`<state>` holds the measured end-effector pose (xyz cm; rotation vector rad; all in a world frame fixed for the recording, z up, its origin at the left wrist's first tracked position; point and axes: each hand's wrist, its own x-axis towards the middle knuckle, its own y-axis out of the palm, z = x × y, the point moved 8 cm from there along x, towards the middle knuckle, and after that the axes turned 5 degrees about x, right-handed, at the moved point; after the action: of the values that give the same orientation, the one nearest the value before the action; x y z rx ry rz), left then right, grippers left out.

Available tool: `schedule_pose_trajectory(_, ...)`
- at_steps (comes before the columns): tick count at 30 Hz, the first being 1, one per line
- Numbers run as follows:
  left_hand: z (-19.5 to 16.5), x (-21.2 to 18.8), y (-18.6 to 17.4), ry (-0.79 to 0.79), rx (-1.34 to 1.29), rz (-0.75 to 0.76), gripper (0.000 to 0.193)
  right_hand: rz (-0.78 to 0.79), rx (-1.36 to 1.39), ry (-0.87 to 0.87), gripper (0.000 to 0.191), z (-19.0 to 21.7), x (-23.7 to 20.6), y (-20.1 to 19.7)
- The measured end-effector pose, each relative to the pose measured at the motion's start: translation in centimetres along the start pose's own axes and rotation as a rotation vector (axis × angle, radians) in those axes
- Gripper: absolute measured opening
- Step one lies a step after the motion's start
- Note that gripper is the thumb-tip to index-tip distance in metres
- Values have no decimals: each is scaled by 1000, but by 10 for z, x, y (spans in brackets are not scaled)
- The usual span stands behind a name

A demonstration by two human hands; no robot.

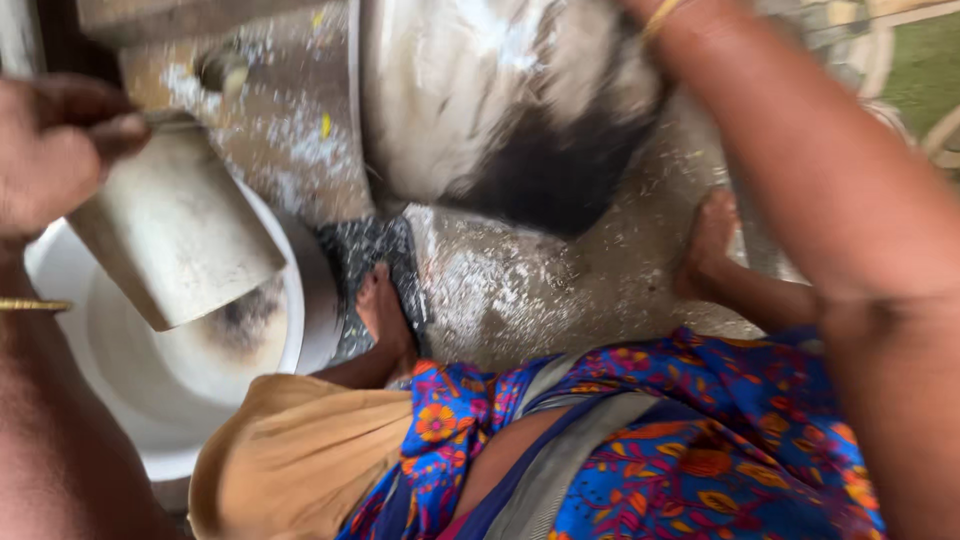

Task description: The person scrubs the soot-covered exterior of a large aluminum pot with a scrub pad, applying a white cleaning paste from a small bowl onto the darkened surface and rubbing it in. They rotate the pot to reach different sides and continue scrubbing the paste over the metal surface.

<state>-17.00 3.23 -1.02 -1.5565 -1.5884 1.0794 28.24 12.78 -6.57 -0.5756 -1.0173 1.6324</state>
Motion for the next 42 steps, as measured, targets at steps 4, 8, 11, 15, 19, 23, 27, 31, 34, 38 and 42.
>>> schedule_pose_trajectory(4,131,-38,28,-246,319,69,27,-339,267,57,84,-41,-57,39)
schedule_pose_trajectory(8,213,-73,76,-476,488,281,35,-513,490,439,88,-116,-96,64)
schedule_pose_trajectory(11,252,-100,125,-655,546,448,35,-501,622,845,92,-172,-153,91)
schedule_pose_trajectory(15,277,-118,196,-503,562,551,34,-445,812,1300,96,-226,-206,138)
schedule_pose_trajectory(19,279,-133,245,-336,485,530,28,-367,975,1610,101,-248,-222,170)
schedule_pose_trajectory(23,285,-142,267,-325,633,528,32,-343,1030,1714,106,-254,-223,180)
schedule_pose_trajectory(27,274,-138,286,-219,706,570,49,-334,1029,1771,108,-255,-234,185)
schedule_pose_trajectory(31,263,-124,314,-63,791,659,34,-411,1055,1690,101,-250,-221,176)
schedule_pose_trajectory(34,256,-108,297,-94,619,404,27,-416,777,1239,94,-234,-171,138)
schedule_pose_trajectory(38,250,-115,244,-172,479,257,22,-377,357,530,84,-181,-56,74)
schedule_pose_trajectory(42,235,-133,170,-406,583,260,21,-182,-91,102,74,-111,12,28)
